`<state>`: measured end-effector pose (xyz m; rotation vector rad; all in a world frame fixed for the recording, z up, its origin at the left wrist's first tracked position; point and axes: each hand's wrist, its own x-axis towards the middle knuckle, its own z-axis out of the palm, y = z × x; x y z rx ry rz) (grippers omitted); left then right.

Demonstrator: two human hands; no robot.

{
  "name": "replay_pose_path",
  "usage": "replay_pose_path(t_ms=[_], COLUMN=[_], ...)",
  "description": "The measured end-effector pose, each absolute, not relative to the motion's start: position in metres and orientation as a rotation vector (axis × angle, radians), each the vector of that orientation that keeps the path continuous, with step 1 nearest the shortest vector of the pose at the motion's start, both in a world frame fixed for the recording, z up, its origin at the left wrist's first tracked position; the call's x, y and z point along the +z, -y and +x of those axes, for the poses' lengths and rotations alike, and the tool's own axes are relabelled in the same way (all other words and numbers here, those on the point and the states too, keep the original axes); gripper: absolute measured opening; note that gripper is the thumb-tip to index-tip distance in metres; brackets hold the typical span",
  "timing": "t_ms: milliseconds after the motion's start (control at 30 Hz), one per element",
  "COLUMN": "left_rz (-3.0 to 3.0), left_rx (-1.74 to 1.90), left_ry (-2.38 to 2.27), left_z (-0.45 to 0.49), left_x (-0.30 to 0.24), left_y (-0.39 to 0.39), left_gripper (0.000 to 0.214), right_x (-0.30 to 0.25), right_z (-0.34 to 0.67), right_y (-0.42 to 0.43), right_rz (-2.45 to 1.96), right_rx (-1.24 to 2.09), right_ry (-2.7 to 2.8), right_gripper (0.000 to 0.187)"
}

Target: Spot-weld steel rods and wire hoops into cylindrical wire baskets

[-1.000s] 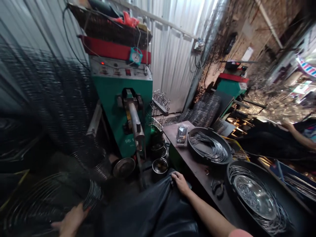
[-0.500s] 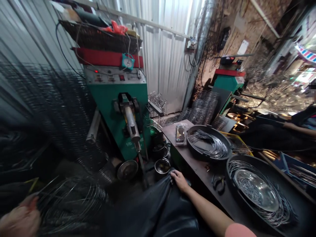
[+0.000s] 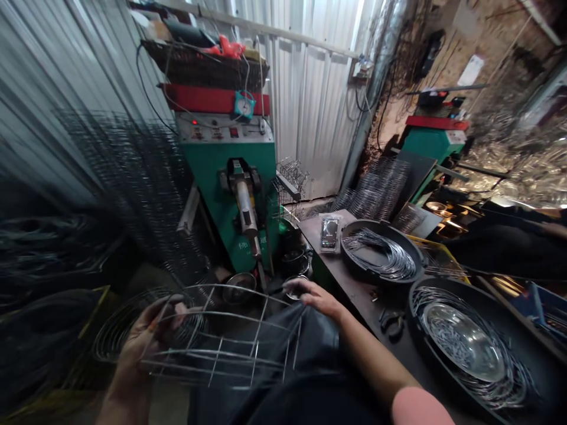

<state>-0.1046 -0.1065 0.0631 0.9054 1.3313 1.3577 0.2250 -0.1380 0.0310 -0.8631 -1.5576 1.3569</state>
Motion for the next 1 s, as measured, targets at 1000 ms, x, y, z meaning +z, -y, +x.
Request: replay_pose_path(t_ms=[1000], left_rz=[0.9], left_rx=[0.908], left_ry=[-1.449], left_z=[0.003], left_x=[0.017], left_y=[0.137], left_gripper=[0.05], right_x=[-0.022], right_z=[0.288], right_y=[0.15], right_rz=[-1.479], right_rx=[0.872], right_ry=[1.586], right_gripper=[0.032])
